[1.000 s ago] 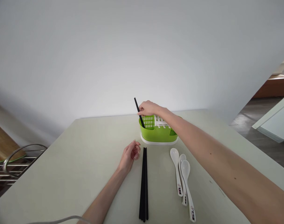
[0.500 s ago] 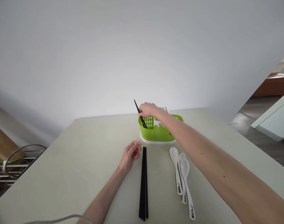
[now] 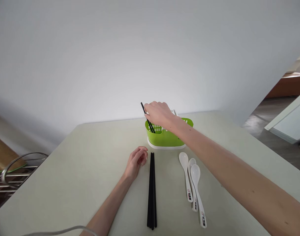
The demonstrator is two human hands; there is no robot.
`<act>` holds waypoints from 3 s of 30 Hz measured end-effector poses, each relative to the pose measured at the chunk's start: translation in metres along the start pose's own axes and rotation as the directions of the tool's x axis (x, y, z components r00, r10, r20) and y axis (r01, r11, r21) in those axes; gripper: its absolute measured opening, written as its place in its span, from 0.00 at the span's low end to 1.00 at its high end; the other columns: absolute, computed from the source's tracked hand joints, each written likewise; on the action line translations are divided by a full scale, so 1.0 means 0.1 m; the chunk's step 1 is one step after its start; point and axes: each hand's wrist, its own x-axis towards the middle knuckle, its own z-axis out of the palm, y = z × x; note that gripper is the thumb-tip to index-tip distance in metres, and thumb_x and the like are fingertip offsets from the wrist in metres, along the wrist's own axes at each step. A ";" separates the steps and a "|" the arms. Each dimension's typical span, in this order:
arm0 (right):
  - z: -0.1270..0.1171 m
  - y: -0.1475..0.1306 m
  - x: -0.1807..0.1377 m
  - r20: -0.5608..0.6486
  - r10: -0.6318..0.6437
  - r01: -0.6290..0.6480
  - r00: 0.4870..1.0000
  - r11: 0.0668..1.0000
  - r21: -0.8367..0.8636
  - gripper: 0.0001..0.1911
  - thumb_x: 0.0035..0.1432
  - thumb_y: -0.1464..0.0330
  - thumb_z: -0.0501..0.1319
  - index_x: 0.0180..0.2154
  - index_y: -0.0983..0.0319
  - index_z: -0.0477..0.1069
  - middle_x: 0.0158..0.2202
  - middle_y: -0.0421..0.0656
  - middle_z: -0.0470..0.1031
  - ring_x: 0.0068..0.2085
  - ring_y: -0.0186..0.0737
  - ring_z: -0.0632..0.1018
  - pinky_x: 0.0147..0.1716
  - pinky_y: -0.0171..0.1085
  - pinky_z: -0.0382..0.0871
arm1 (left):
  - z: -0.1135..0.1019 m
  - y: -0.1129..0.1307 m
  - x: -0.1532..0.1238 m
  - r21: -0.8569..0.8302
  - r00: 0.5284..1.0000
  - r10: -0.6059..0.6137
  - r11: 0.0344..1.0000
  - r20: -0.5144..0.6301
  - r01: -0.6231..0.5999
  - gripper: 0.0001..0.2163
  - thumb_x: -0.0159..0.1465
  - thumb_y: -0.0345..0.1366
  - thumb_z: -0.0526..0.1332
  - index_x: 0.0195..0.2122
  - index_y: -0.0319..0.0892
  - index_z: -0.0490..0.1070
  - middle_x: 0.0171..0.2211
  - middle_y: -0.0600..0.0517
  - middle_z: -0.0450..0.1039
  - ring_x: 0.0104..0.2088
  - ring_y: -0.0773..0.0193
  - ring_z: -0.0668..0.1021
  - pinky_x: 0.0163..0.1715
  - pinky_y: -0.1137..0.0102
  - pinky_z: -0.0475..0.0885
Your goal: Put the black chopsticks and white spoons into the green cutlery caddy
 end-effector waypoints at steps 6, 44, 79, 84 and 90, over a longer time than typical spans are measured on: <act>-0.03 -0.24 -0.82 -0.106 -0.021 0.050 0.994 0.957 0.285 0.10 0.71 0.65 0.55 0.42 0.56 0.76 0.37 0.42 0.82 0.37 0.42 0.79 0.34 0.39 0.64 | 0.04 0.02 0.00 0.032 0.999 -0.012 0.999 -0.035 0.014 0.19 0.64 0.54 0.66 0.37 0.40 0.73 0.26 0.56 0.67 0.22 0.73 0.62 0.23 0.71 0.54; 1.45 -0.90 -2.54 0.261 0.442 -0.499 0.859 0.836 0.228 0.05 0.70 0.67 0.57 0.38 0.58 0.67 0.29 0.43 0.81 0.30 0.50 0.84 0.23 0.38 0.52 | 0.17 0.05 -0.06 0.283 1.000 -0.011 0.959 -0.008 0.012 0.19 0.67 0.54 0.64 0.35 0.40 0.72 0.24 0.56 0.66 0.24 0.71 0.61 0.25 0.71 0.55; 1.06 -0.85 -2.33 0.335 0.097 -0.343 0.937 0.426 0.837 0.17 0.73 0.59 0.51 0.30 0.56 0.52 0.22 0.33 0.59 0.25 0.34 0.60 0.26 0.36 0.49 | 0.09 0.04 -0.09 0.093 0.974 -0.188 0.980 0.127 0.177 0.27 0.65 0.61 0.63 0.43 0.37 0.78 0.18 0.62 0.53 0.17 0.73 0.58 0.18 0.73 0.56; 1.09 -0.83 -2.30 0.373 0.029 -0.368 0.927 0.260 0.893 0.18 0.73 0.57 0.52 0.31 0.57 0.53 0.24 0.32 0.56 0.27 0.33 0.57 0.26 0.36 0.47 | 0.09 0.06 -0.11 0.023 0.953 -0.242 0.970 0.180 0.242 0.24 0.62 0.58 0.68 0.40 0.38 0.81 0.17 0.62 0.53 0.15 0.75 0.59 0.17 0.73 0.55; 1.18 -0.80 -2.32 0.405 -0.020 -0.401 0.914 0.105 0.910 0.21 0.72 0.51 0.54 0.32 0.57 0.57 0.25 0.32 0.52 0.26 0.32 0.56 0.24 0.33 0.49 | 0.08 0.00 -0.07 -0.009 0.965 -0.226 0.973 0.137 0.229 0.24 0.60 0.58 0.70 0.36 0.38 0.80 0.17 0.62 0.51 0.15 0.75 0.59 0.17 0.73 0.52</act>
